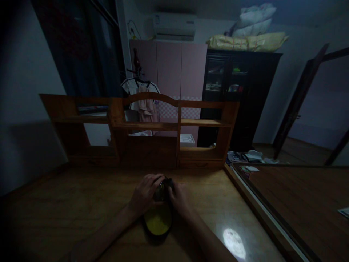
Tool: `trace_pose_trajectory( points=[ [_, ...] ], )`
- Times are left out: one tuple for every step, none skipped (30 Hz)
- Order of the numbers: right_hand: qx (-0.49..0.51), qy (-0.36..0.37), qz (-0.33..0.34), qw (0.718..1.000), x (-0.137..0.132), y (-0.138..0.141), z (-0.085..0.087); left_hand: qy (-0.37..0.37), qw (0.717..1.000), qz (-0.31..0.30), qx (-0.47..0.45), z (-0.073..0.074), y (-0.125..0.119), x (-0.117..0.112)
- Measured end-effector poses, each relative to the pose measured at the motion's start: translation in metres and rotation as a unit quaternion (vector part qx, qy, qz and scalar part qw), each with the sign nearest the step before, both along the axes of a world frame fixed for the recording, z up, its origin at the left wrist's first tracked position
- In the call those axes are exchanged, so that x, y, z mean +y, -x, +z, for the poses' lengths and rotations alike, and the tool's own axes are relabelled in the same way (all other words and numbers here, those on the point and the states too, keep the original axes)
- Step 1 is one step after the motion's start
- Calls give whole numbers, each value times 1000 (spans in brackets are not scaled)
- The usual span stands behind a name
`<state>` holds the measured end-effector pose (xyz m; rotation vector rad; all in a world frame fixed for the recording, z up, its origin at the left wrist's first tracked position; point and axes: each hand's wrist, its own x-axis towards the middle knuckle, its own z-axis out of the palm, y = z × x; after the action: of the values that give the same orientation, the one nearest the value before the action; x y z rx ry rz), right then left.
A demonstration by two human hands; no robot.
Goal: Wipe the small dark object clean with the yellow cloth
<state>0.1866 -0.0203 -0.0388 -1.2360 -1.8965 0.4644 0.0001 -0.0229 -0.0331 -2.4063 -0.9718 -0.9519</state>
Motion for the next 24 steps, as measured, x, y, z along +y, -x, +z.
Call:
trace_pose_trajectory(
  points=[
    [32,8,10,999,1,1,-1,1,1000,6,-4,-1,0,1],
    [69,21,22,997,2,3,-2,4,1000,11,-9,-1,0,2],
    [109,37,34,993,3,4,-2,8,1000,14,-16,-2,1,2],
    [149,58,45,986,4,5,-3,14,999,15,-24,-2,1,3],
    [189,80,54,977,6,5,-4,23,999,14,-34,-2,0,3],
    [226,104,61,967,8,6,-4,33,998,12,-44,-2,0,3],
    [260,131,70,954,9,6,-4,44,997,9,-56,-1,-1,2],
    [293,158,81,940,9,6,-4,55,996,5,-68,-1,-1,2],
    [325,183,93,923,9,6,-3,64,995,2,-81,0,-2,1],
    [355,208,110,905,8,7,-1,73,993,-2,-94,0,-3,1],
    [382,232,131,885,6,7,1,80,991,-4,-107,0,-3,0],
    [405,254,155,864,4,8,3,84,989,-7,-118,-1,-4,0],
    [423,274,177,846,2,10,4,84,988,-10,-126,-2,-4,0],
    [433,288,194,832,-1,11,6,82,988,-13,-128,-3,-4,0],
    [435,296,206,825,-3,13,7,74,990,-15,-122,-5,-4,0],
    [433,294,207,826,-5,14,7,62,992,-18,-110,-6,-5,0],
    [425,283,201,836,-6,15,7,46,994,-23,-92,-8,-5,0],
    [413,265,193,850,-7,15,6,29,997,-28,-70,-9,-5,-1],
    [397,242,183,866,-6,15,4,10,998,-34,-49,-9,-6,-1],
    [378,217,175,883,-5,14,2,-7,999,-41,-31,-9,-7,-2],
    [357,190,164,900,-4,12,-1,-16,999,-48,-20,-8,-8,-3],
    [335,159,150,917,-2,10,-3,-17,998,-54,-16,-7,-9,-4],
    [308,123,133,934,0,8,-4,-8,998,-58,-17,-5,-10,-5],
    [279,83,112,950,2,5,-5,7,998,-63,-19,-3,-11,-6]
  ],
)
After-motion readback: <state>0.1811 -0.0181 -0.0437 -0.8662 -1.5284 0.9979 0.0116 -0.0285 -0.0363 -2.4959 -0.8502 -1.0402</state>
